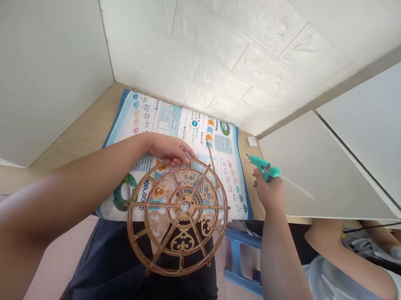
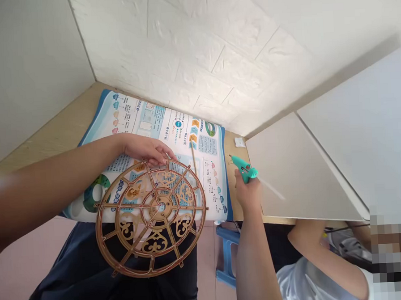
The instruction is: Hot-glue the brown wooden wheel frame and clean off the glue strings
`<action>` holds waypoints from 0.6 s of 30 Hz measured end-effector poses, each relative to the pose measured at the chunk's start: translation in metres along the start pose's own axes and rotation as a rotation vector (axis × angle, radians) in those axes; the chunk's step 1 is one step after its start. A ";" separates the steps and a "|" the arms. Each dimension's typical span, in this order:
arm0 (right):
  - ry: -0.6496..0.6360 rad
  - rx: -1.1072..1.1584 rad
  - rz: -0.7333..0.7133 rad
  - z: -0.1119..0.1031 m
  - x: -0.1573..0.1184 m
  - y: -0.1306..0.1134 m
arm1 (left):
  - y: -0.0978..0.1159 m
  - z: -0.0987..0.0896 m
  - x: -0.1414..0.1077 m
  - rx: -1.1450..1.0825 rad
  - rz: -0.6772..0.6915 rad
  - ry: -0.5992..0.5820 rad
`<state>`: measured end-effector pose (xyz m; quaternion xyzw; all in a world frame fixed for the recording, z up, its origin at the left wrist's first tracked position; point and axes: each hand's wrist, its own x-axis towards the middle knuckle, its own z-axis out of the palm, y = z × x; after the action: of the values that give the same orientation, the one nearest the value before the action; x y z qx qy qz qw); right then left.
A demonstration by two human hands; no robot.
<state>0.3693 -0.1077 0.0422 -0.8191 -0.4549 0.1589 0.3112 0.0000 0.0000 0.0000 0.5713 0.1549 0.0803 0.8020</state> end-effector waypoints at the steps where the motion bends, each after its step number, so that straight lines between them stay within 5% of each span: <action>1: -0.025 0.029 -0.055 -0.002 -0.013 -0.004 | -0.001 0.000 0.001 0.000 -0.002 0.012; 4: -0.191 0.225 -0.323 -0.003 -0.059 -0.014 | -0.003 0.000 0.003 0.006 -0.011 0.022; 8: -0.379 0.163 -0.453 0.005 -0.101 -0.023 | -0.002 -0.002 0.004 -0.045 -0.017 0.021; 18: -0.418 -0.055 -0.530 0.014 -0.112 -0.026 | 0.002 -0.002 0.003 -0.057 -0.086 0.047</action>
<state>0.2852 -0.1869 0.0458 -0.6304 -0.7100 0.2244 0.2194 0.0023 0.0036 0.0009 0.5390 0.1956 0.0635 0.8168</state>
